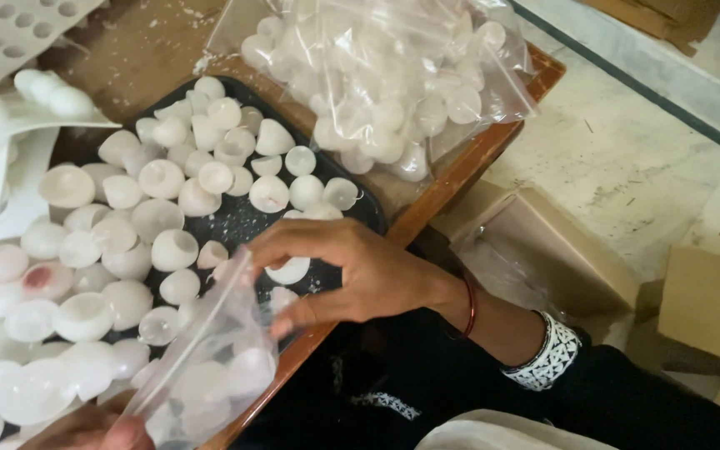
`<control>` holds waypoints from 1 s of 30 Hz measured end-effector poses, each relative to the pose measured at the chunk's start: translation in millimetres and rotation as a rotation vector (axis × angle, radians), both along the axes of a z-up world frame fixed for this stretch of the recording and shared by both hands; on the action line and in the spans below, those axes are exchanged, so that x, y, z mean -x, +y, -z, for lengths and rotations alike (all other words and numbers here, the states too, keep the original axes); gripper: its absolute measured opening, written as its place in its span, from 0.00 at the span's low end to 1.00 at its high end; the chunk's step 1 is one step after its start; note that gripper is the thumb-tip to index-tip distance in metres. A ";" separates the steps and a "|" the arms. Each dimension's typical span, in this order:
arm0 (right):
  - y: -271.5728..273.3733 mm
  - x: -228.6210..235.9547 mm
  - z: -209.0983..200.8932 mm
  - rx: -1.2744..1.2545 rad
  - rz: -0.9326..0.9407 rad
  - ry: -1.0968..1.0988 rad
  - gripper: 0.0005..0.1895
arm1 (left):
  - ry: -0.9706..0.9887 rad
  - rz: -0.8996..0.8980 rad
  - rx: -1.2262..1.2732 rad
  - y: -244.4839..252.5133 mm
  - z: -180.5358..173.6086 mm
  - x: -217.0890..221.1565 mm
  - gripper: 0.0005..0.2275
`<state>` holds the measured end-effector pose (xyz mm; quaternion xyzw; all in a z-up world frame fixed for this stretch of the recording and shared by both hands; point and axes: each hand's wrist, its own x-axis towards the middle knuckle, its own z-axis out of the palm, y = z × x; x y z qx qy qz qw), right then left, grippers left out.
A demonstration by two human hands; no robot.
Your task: The person picks up small white bowl-shaped objects from a tray and places them into clear plastic bags, closing the bags once filled.
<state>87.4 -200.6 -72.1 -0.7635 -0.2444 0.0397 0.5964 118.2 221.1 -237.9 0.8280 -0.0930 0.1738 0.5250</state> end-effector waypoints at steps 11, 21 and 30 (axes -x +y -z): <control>-22.9 -4.9 37.2 -0.147 0.017 -0.214 0.11 | -0.027 0.206 0.216 -88.2 -83.3 11.5 0.23; -162.8 -40.0 8.3 -0.032 0.736 -0.311 0.16 | -0.097 0.109 0.094 -290.0 -196.8 41.7 0.24; -168.8 -43.3 55.2 0.620 0.868 -0.484 0.39 | -0.184 0.311 -0.427 -379.1 -177.0 -2.5 0.31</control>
